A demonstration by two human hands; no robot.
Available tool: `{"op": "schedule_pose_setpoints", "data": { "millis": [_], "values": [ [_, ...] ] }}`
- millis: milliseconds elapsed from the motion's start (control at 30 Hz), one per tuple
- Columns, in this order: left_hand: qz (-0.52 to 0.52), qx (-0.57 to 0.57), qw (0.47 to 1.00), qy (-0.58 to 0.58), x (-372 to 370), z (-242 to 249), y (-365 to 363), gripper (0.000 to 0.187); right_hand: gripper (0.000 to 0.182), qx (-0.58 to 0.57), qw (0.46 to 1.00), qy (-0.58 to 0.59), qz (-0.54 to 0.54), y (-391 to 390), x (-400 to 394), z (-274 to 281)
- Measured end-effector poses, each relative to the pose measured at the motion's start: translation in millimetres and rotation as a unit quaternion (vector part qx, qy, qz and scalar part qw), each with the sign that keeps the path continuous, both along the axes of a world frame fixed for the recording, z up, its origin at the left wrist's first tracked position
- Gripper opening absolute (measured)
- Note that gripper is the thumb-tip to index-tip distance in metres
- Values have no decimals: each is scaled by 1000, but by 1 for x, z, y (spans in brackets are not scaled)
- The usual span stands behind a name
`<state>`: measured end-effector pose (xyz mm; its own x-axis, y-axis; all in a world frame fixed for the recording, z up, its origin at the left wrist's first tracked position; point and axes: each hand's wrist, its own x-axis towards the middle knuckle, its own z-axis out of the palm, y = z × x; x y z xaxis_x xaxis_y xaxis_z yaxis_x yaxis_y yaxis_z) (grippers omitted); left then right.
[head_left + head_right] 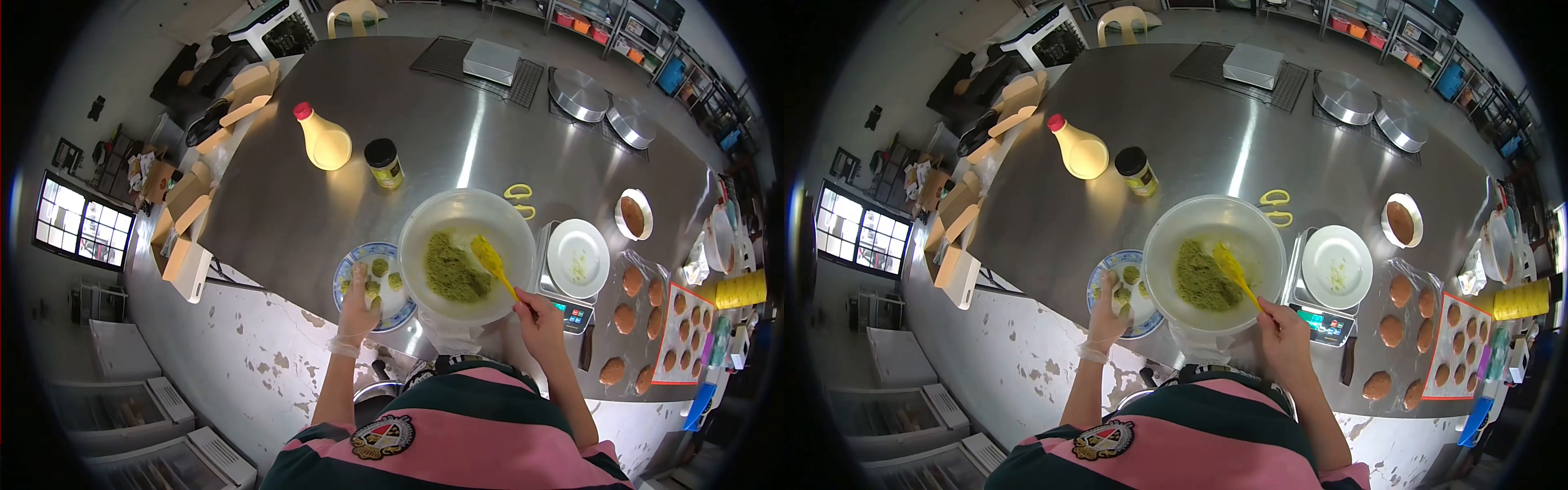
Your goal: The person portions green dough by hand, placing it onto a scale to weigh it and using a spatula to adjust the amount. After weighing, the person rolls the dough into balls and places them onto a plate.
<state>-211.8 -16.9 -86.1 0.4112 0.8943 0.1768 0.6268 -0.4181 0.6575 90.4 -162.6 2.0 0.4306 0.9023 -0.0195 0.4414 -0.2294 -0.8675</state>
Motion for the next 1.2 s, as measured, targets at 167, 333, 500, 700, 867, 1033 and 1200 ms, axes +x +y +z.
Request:
{"op": "schedule_pose_setpoints", "data": {
  "millis": [167, 333, 500, 700, 867, 1033, 1200],
  "values": [
    [34, -69, 991, -113, -9, 25, 3, 87, 26, -19, 999, -37, 6, 5, 5, 2],
    [106, -177, 888, -411, 15, 69, 14, 89, 23, -79, 992, -94, 21, 24, 17, 17],
    [-36, -256, 836, -485, 75, 93, 26, 71, 13, -187, 921, -329, 89, 50, 18, 25],
    [-212, -141, 967, 31, 147, 54, 57, 55, 16, -267, 864, -397, 160, 74, 7, 34],
    [-112, -150, 982, -1, 166, 19, 67, 50, 16, -287, 859, -380, 187, 74, 0, 25],
    [-75, -180, 981, -23, 166, 24, 66, 47, 18, -278, 875, -331, 217, 67, -3, 24],
    [-73, -210, 975, 19, 169, 16, 68, 46, 17, -296, 874, -320, 215, 68, -8, 19]
  ]
}}
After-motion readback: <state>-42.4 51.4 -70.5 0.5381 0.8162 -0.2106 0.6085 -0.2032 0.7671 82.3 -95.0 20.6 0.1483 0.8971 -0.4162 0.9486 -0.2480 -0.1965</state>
